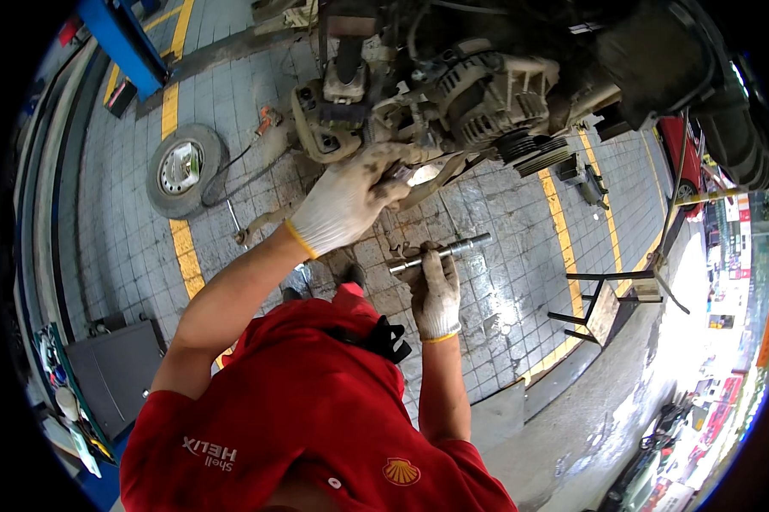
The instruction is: The person works on a car engine mounted on a stand, using a pneumatic impact wrench and a socket wrench to remove bolts and detach components. The person removes a part from the engine, walks to a tool cart to select a socket, and returns to the engine to continue disassembly.
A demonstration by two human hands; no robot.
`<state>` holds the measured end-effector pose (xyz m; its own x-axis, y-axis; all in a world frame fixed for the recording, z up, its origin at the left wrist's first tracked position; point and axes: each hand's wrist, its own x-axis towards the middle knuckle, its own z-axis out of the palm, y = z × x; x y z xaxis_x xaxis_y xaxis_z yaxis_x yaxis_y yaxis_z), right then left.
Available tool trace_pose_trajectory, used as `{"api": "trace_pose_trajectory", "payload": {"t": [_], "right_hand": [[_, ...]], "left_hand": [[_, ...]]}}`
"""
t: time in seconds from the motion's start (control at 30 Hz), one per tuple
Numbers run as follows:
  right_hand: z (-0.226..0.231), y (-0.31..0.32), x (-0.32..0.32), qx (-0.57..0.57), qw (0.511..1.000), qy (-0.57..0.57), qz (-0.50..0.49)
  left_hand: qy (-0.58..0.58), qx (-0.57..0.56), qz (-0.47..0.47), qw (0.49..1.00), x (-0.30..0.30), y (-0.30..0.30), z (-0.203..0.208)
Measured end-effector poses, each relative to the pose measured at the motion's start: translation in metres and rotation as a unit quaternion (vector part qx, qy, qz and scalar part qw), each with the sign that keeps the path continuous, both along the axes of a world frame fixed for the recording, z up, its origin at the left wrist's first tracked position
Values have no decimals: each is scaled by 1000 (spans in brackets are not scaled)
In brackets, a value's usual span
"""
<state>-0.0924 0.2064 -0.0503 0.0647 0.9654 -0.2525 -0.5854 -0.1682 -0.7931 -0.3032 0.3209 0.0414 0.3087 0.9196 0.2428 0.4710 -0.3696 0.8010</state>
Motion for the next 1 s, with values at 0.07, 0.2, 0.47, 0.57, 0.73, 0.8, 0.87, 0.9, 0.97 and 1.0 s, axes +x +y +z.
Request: {"api": "trace_pose_trajectory", "payload": {"t": [0.07, 0.2, 0.47, 0.57, 0.73, 0.8, 0.87, 0.9, 0.97, 1.0], "right_hand": [[-10, 0, 15, 0, 1000, 5, -23], [-15, 3, 42, -20, 998, 2, -53], [-19, 23, 63, -27, 998, 2, -57], [-20, 31, 66, -36, 998, 0, -60], [-33, 45, 73, -50, 998, -27, -39], [-28, 49, 77, -56, 997, -39, -19], [-31, 54, 81, -62, 997, -40, -7], [-31, 57, 80, -58, 998, -29, -14], [-32, 60, 78, -51, 998, -5, -30], [-33, 63, 78, -54, 998, -6, -30]], "left_hand": [[94, 13, 25, 995, 16, 14, 5], [225, 131, 64, 963, 35, 32, -5], [138, 102, 78, 982, 57, 53, -42], [224, 285, 135, 922, 66, 40, -8], [244, 175, 120, 946, 64, 29, -11], [263, 186, 109, 940, 62, 30, -5], [290, 225, 104, 924, 62, 32, 5], [301, 232, 112, 918, 63, 32, 5], [322, 247, 124, 905, 67, 29, 2], [330, 255, 131, 900, 68, 29, 1]]}}
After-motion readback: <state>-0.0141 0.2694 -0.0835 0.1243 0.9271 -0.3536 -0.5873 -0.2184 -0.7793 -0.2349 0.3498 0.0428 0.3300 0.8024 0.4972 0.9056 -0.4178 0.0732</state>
